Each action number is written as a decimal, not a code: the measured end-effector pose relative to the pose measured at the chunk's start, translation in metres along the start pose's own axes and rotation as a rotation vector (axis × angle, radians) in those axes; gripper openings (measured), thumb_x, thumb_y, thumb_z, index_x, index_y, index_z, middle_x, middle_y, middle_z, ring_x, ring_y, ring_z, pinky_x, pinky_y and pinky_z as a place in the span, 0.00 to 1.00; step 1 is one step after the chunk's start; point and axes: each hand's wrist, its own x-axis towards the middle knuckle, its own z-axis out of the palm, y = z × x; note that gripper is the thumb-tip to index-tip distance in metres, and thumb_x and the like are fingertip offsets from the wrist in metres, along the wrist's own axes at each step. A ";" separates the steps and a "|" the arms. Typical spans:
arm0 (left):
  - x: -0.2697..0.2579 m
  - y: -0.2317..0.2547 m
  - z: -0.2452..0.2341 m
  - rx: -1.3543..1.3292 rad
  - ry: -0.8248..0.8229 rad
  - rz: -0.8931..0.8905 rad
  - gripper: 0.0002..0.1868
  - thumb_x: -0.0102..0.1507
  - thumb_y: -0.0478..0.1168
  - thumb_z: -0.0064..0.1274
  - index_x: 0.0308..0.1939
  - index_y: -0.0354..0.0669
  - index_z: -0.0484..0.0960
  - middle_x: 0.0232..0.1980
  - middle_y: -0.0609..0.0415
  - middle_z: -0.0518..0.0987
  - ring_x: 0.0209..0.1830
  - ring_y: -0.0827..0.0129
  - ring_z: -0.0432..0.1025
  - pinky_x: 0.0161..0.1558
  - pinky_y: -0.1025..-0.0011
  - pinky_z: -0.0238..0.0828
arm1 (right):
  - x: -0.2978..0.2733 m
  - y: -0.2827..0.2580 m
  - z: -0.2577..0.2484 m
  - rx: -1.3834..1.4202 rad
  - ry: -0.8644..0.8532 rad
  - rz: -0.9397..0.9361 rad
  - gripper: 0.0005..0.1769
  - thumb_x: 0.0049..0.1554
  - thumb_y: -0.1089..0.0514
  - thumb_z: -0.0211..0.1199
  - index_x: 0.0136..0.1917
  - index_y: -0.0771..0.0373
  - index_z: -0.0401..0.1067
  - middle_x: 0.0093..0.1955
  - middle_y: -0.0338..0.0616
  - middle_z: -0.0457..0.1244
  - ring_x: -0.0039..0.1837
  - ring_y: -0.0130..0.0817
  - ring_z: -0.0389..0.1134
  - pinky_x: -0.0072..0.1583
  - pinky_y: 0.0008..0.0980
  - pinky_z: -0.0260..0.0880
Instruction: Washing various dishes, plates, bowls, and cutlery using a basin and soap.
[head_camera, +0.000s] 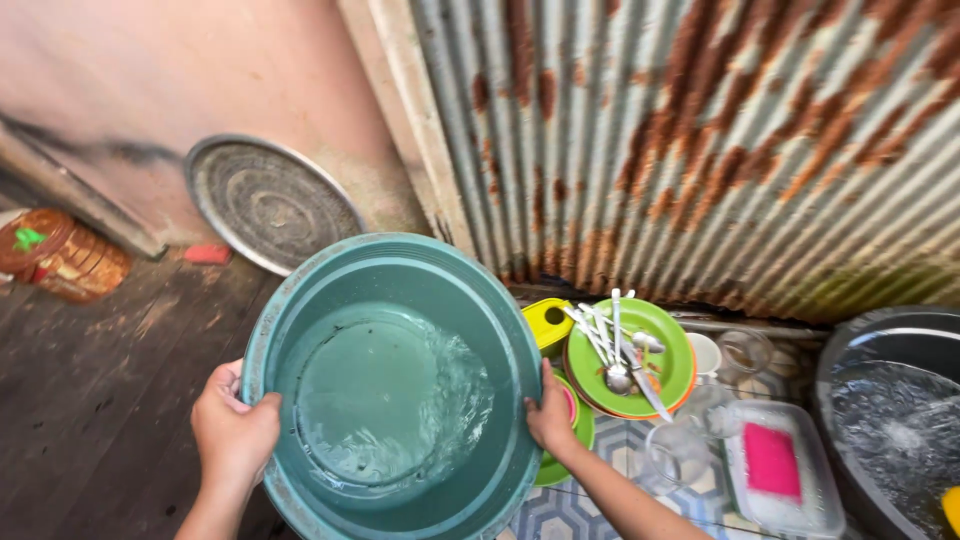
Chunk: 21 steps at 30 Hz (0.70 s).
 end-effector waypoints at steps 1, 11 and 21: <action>-0.004 0.027 0.005 -0.003 -0.006 0.010 0.23 0.54 0.24 0.54 0.54 0.31 0.79 0.42 0.50 0.84 0.35 0.72 0.76 0.41 0.73 0.72 | 0.005 0.012 0.002 0.004 0.011 0.001 0.52 0.51 0.69 0.64 0.82 0.67 0.41 0.73 0.63 0.55 0.74 0.54 0.59 0.73 0.40 0.58; -0.054 0.178 0.083 0.199 -0.152 0.212 0.24 0.51 0.32 0.60 0.51 0.32 0.76 0.28 0.47 0.76 0.30 0.56 0.75 0.38 0.59 0.73 | 0.032 0.088 -0.021 0.712 -0.038 0.286 0.34 0.60 0.65 0.60 0.77 0.68 0.57 0.73 0.51 0.62 0.71 0.34 0.65 0.70 0.31 0.62; -0.098 0.278 0.146 0.124 -0.348 0.394 0.28 0.52 0.33 0.60 0.55 0.29 0.72 0.34 0.44 0.77 0.34 0.56 0.75 0.40 0.59 0.73 | 0.046 0.125 -0.053 0.988 -0.103 0.471 0.27 0.61 0.62 0.60 0.72 0.69 0.68 0.54 0.50 0.71 0.47 0.37 0.72 0.51 0.39 0.76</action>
